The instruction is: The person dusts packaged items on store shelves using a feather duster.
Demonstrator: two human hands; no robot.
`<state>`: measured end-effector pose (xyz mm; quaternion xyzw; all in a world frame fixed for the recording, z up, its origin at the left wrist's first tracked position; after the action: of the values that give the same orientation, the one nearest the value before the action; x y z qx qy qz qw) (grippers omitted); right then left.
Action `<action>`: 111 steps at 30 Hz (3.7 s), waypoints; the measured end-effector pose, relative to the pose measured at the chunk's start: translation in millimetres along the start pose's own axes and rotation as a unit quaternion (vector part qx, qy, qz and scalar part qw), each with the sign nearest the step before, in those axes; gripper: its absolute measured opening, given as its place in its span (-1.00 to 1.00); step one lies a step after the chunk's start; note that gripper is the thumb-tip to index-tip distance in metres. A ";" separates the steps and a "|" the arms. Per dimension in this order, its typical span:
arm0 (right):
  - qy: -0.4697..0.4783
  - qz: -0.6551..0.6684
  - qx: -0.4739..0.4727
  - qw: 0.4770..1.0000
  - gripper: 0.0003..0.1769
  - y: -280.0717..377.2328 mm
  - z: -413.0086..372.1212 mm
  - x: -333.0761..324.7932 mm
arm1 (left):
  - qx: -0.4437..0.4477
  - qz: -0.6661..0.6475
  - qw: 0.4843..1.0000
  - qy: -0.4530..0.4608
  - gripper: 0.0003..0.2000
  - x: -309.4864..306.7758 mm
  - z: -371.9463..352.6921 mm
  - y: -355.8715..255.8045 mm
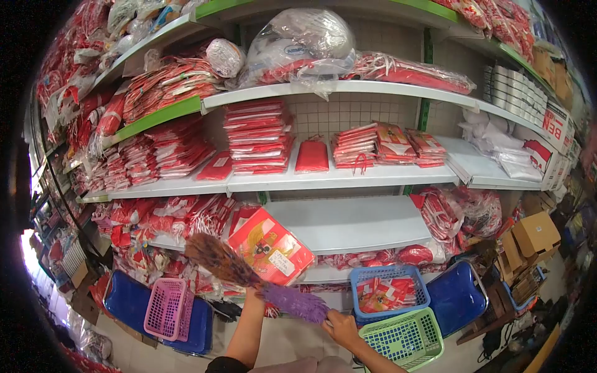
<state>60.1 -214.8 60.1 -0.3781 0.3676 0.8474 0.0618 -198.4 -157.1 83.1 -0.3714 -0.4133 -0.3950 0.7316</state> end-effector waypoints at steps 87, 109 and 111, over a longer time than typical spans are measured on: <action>-0.030 -0.029 0.126 0.991 -0.83 1.2 22.2 30.0 | -0.057 0.049 0.996 0.051 -0.29 54.8 4.5 -7.7; -0.013 0.029 0.187 0.982 -0.80 -13.2 -6.2 24.5 | -0.022 0.011 0.997 0.069 -0.41 15.5 10.2 -4.7; 0.047 -0.022 0.110 0.993 -0.80 -3.3 -9.4 22.6 | -0.023 0.011 0.997 0.068 -0.41 10.9 8.1 -5.6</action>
<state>51.0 -222.6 38.4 -0.4163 0.4529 0.7815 0.1042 -202.0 -155.4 97.2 -0.3653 -0.3495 -0.4202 0.7535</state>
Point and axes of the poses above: each hand's wrist, its own z-axis towards the middle knuckle, its own x-axis out of the palm, y = z × x, the point moved 5 cm from there along z, towards the middle knuckle, and after that the axes turned 9 degrees about y, right-handed, at the moved point
